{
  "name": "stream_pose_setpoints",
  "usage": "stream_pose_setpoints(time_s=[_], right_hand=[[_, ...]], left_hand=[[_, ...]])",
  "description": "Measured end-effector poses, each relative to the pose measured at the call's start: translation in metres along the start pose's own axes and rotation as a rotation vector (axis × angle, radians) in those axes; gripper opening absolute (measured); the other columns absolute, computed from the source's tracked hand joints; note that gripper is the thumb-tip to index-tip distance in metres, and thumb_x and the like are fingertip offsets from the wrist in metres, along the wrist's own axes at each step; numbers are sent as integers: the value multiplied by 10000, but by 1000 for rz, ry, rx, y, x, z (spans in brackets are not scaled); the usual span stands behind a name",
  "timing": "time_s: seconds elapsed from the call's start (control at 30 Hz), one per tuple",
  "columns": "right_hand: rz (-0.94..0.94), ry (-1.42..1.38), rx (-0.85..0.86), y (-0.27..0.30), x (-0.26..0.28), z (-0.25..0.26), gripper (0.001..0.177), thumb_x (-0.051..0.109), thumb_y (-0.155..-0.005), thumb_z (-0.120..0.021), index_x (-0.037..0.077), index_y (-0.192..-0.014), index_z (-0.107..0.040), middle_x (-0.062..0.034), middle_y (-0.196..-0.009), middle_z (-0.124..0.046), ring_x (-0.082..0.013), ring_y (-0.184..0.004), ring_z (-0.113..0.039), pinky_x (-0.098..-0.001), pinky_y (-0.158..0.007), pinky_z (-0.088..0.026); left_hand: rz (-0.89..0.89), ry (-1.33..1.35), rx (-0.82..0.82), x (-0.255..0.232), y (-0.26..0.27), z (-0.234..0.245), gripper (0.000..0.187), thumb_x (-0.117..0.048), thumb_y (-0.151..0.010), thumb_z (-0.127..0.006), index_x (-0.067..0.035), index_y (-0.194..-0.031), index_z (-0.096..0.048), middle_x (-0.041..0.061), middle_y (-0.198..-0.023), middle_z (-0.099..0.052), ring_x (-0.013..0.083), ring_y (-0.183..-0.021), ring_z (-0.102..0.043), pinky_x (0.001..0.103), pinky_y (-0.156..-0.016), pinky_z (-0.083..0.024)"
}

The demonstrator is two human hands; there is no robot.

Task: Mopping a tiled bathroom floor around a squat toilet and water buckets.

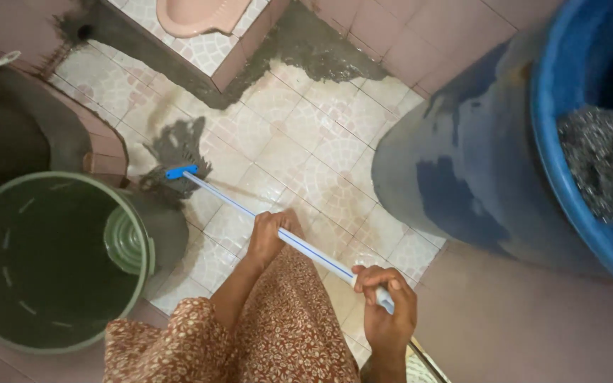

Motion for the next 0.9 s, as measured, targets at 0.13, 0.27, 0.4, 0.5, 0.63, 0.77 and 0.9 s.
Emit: stream_pose_setpoints(time_s=[0.13,0.27,0.4,0.5,0.63,0.77,0.9], right_hand=[[33,-37,-28,49,33,35,355,220,-1063,-447,-49,-949,-650,-75,-699,-451,-241,-761,-490,-548,-1031,-423],[126,24,-83,100,84,69,391,266,-1089,-467,-55,-989,-666,-48,-692,-435,-234,-770,-486,-552,-1039,-417],[216,81,-149,149,124,121,352,264,-1109,-500,-37,-1038,-669,-46,-635,-445,-250,-798,-516,-569,-1057,-426],[288,167,-236,173,143,147,365,265,-1120,-504,-32,-983,-665,-44,-596,-450,-221,-712,-512,-558,-1112,-427],[340,304,-401,166,128,130,395,259,-1162,-516,-41,-945,-655,-83,-612,-485,-205,-680,-515,-527,-1079,-451],[572,413,-533,123,87,108,386,294,-1118,-482,11,-918,-652,-161,-703,-604,-236,-662,-628,-543,-929,-581],[561,427,-517,66,44,82,391,285,-1088,-440,-6,-936,-653,-163,-756,-611,-222,-690,-581,-552,-1011,-561]], left_hand=[[-111,61,-138,-29,42,-39,230,-114,-872,-703,-46,-688,-583,200,-696,-600,423,-754,-579,540,-789,-453],[-174,129,-119,-105,69,-57,241,-106,-901,-696,-42,-697,-584,184,-711,-606,405,-762,-580,532,-774,-448],[-340,226,-2,-159,89,-123,176,-82,-910,-677,-83,-747,-610,142,-737,-630,357,-763,-594,504,-814,-473],[-505,358,51,-209,90,-148,112,-35,-821,-682,-88,-753,-610,127,-738,-627,366,-802,-601,494,-818,-454],[-525,398,120,-223,47,-183,206,-61,-890,-716,-78,-745,-570,121,-749,-611,360,-809,-592,479,-846,-473],[-699,234,256,-209,-8,-203,144,-68,-847,-690,-104,-730,-614,81,-758,-654,311,-818,-636,470,-900,-487],[-707,90,336,-178,-82,-209,139,-162,-897,-746,-79,-822,-664,103,-864,-682,320,-952,-657,490,-939,-444]])
Point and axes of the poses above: each hand's wrist, its own y-axis away from the middle knuckle, its own z-axis out of the back of the hand, x = y × z, the point moved 7 cm from there along -y, towards the middle knuckle
